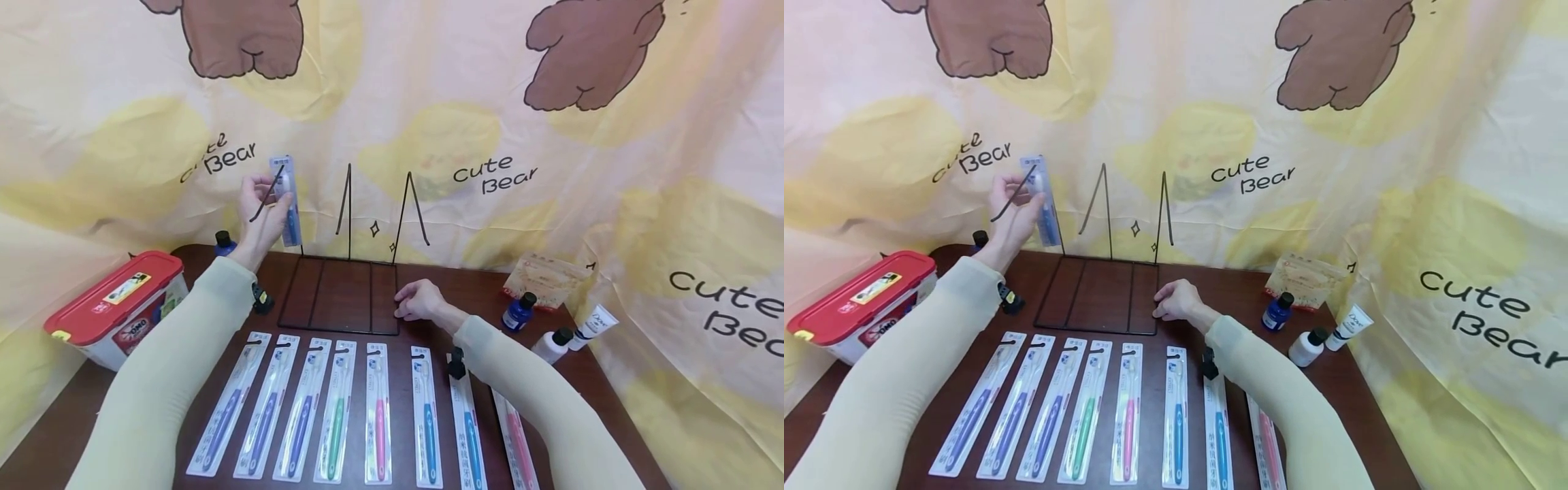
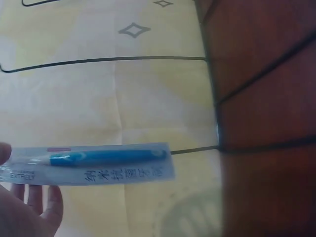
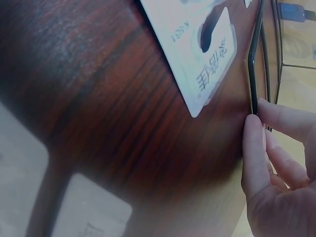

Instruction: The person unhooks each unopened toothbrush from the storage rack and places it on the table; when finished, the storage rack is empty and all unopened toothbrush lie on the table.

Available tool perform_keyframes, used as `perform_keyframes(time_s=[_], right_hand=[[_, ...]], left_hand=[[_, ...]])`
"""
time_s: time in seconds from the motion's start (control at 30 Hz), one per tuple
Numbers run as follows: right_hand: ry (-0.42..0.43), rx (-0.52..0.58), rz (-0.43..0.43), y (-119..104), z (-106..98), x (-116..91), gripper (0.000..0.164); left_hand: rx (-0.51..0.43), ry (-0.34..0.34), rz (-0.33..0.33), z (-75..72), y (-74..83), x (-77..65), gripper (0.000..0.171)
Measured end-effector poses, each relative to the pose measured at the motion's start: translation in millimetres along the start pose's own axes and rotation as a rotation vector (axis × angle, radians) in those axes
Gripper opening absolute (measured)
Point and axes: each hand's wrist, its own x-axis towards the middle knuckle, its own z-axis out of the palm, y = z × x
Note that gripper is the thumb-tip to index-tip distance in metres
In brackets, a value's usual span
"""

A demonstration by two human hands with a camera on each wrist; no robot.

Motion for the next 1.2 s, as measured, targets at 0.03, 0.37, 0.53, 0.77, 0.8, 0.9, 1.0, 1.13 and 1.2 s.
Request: perform_keyframes(time_s=[0.03, 0.37, 0.53, 0.77, 0.8, 0.9, 1.0, 1.13, 1.2], right_hand=[[0.001, 0.000, -0.003, -0.1, 0.0, 0.1, 0.034], [-0.003, 0.013, 0.002, -1.3, -1.4, 0.1, 0.032], [0.003, 0.016, 0.007, -0.7, -1.6, -0.8, 0.031], [-0.010, 0.017, -0.004, -0.9, -0.4, -0.4, 0.032], [-0.011, 0.015, -0.008, -1.2, -0.3, -0.3, 0.031], [-0.007, 0.010, -0.008, -1.3, -1.0, -0.6, 0.030], [-0.005, 0.005, -0.005, -1.0, -1.7, -1.4, 0.029], [-0.014, 0.003, -0.007, -1.2, -1.3, -2.3, 0.030], [-0.015, 0.004, -0.007, -1.0, -1.2, -2.8, 0.029]], left_hand=[[0.006, 0.019, 0.021, 1.3, -1.0, -0.1, 0.034], [-0.048, 0.134, 0.091, 2.2, 2.0, -0.1, 0.007], [-0.012, 0.108, 0.123, -2.3, 6.8, -1.3, 0.024], [-0.007, 0.018, 0.172, -17.4, 8.0, -16.8, 0.023], [-0.012, 0.008, 0.191, -20.1, 8.9, -18.9, 0.023], [0.006, -0.013, 0.258, -27.0, 12.9, -23.1, 0.025], [0.031, -0.038, 0.286, -32.3, 16.6, -26.7, 0.026], [0.063, -0.085, 0.272, -38.4, 18.5, -35.8, 0.026], [0.084, -0.123, 0.269, -39.8, 19.4, -41.9, 0.026]])
